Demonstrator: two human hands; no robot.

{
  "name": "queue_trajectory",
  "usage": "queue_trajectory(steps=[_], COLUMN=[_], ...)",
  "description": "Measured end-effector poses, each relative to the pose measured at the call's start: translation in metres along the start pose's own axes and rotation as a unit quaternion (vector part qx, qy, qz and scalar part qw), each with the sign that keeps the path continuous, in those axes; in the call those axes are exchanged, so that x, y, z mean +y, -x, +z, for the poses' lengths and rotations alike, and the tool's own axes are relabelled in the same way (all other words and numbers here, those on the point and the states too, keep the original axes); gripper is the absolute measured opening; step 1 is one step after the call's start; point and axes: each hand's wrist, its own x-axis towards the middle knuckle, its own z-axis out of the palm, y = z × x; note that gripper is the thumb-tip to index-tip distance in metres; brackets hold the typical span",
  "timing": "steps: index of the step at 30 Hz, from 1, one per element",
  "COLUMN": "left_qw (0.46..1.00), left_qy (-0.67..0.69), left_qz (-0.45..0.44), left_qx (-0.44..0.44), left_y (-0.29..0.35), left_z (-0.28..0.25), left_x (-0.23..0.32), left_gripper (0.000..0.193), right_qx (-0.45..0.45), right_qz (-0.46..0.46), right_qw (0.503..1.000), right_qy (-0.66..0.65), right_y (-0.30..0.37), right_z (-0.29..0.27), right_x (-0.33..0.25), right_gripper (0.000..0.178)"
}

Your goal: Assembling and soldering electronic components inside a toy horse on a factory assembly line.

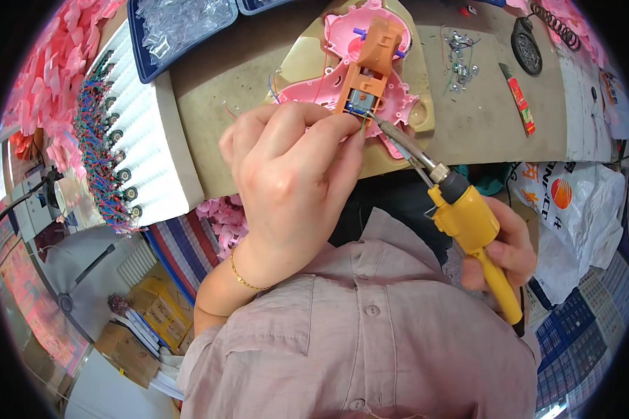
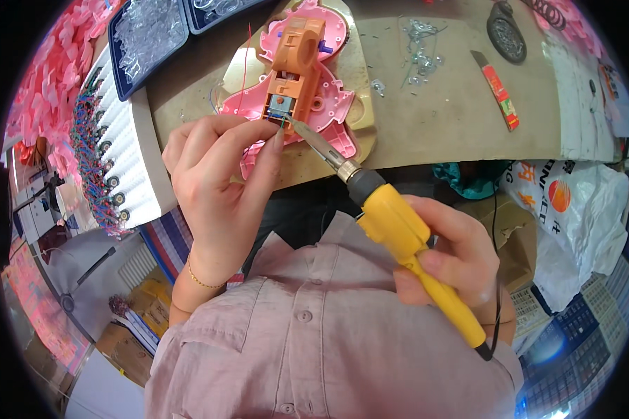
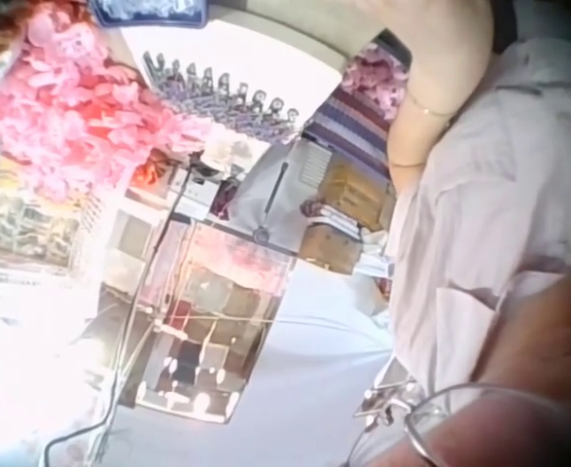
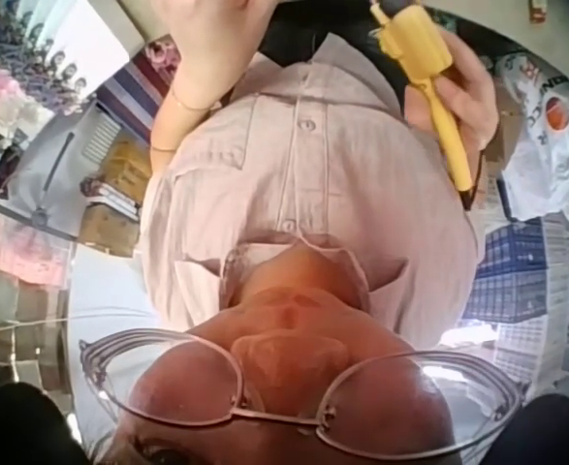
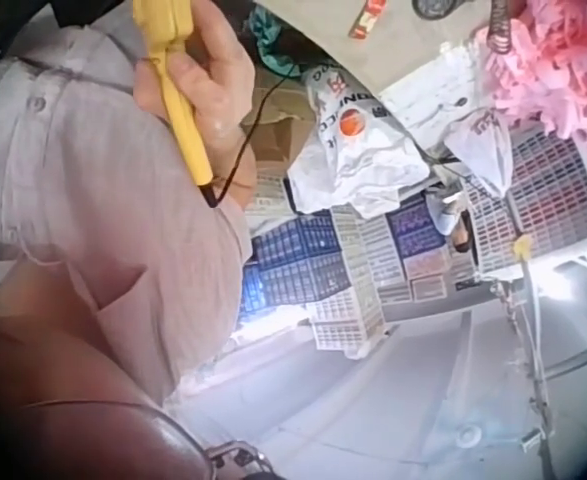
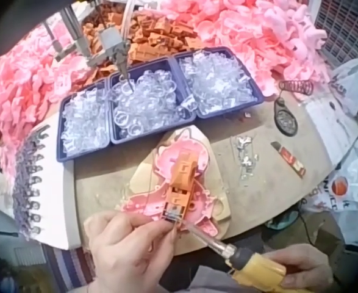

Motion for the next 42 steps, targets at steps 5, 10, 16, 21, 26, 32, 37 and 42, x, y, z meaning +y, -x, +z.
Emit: queue_trajectory(steps=[5, 10, 16, 21, 26, 32, 37, 42], left_qw=[1.0, 0.999, 1.0, 0.995, 0.946, 0.888, 0.962, 0.962], left_qy=[0.002, -0.003, -0.007, 0.011, 0.127, 0.266, -0.017, 0.061], left_qz=[0.007, 0.027, 0.003, 0.009, -0.144, -0.152, 0.026, -0.059], left_qx=[0.006, 0.026, 0.004, 0.096, -0.261, -0.343, -0.27, -0.259], left_y=[-0.002, -0.003, -0.007, -0.052, -0.097, -0.09, -0.091, -0.1], left_z=[-0.005, 0.003, -0.009, -0.018, -0.018, -0.012, -0.005, -0.025], left_x=[0.002, -0.005, 0.004, -0.028, -0.036, -0.053, -0.03, -0.028], left_gripper=[0.01, 0.015, 0.014, 0.012, 0.025, 0.036, 0.019, 0.024], right_qx=[0.033, 0.05, 0.181, 0.369, 0.42, 0.442, 0.463, 0.484], right_qz=[0.356, 0.222, -0.037, 0.021, 0.048, 0.062, 0.058, 0.046], right_qw=[0.892, 0.967, 0.981, 0.923, 0.904, 0.891, 0.884, 0.871], right_qy=[-0.277, -0.113, 0.055, 0.109, 0.066, 0.078, 0.035, 0.073], right_y=[0.008, 0.019, 0.001, -0.001, -0.001, 0.012, -0.001, 0.012], right_z=[-0.023, -0.024, -0.017, -0.037, -0.053, -0.066, -0.069, -0.074], right_x=[-0.026, -0.01, 0.003, 0.01, 0.011, 0.008, 0.018, 0.018], right_gripper=[0.062, 0.061, 0.052, 0.045, 0.043, 0.04, 0.039, 0.038])
